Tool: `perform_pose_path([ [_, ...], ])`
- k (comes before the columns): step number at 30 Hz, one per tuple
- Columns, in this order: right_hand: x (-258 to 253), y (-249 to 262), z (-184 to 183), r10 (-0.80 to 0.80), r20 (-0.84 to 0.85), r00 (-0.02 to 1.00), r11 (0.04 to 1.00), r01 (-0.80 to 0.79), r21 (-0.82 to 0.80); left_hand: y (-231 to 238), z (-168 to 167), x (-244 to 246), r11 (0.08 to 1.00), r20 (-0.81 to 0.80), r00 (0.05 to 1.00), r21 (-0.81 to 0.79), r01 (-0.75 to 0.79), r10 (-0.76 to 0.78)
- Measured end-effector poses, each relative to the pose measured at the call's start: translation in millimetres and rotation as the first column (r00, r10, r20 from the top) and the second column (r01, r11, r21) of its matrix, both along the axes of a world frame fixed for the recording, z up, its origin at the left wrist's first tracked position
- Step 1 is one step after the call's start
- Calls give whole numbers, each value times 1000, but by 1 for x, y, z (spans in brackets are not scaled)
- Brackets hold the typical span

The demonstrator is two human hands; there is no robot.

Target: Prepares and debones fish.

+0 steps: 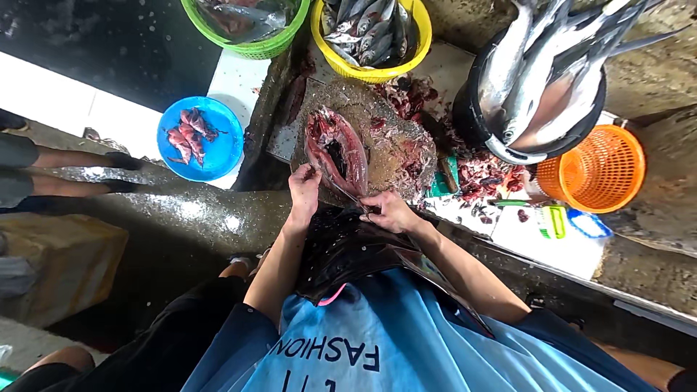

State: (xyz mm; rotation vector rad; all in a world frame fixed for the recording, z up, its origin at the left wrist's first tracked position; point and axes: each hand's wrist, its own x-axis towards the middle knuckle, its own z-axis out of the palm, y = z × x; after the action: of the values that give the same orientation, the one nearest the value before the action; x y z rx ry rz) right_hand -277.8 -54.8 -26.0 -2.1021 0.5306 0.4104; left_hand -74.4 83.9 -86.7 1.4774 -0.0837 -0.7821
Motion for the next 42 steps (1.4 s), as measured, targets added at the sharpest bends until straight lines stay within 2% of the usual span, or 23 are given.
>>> perform_pose_path([
  [8,-20,-9,3,24,-25,999,991,-20,132,2,-2,1,997,-50,997,67,-49,52],
  [10,-31,-8,8,-57,55,997,997,54,46,3,0,-2,995,-105,991,65,-82,89],
  [12,-43,-6,6,-186,197,963,976,204,-75,10,4,-10,998,-116,993,62,-27,34],
  [15,-56,-12,0,-241,176,954,969,227,96,26,12,-28,982,-63,981,29,188,-186],
  [17,-55,-12,0,-224,204,953,953,171,249,28,11,-28,980,-89,976,-39,194,-197],
  [18,-54,-8,1,-217,210,953,948,155,277,31,12,-28,979,-90,976,-62,195,-200],
  [22,-38,-3,-8,-166,158,974,976,138,171,30,18,-30,977,-107,977,-123,173,-187],
  [26,-30,-3,-24,-86,145,986,992,70,108,34,16,-26,982,-84,982,-99,159,-168],
  [31,-39,-3,-26,-119,218,969,982,82,169,33,18,-27,988,-99,987,-103,115,-125],
  [34,-32,-2,-29,-129,217,968,980,92,174,30,20,-29,985,-100,982,-89,149,-158],
  [39,-21,-5,-29,-8,134,991,1000,11,-16,31,20,-26,979,-64,980,-88,184,-190],
  [42,-32,-7,-24,34,105,994,999,-30,-41,29,17,-30,986,-64,985,-68,153,-157],
])
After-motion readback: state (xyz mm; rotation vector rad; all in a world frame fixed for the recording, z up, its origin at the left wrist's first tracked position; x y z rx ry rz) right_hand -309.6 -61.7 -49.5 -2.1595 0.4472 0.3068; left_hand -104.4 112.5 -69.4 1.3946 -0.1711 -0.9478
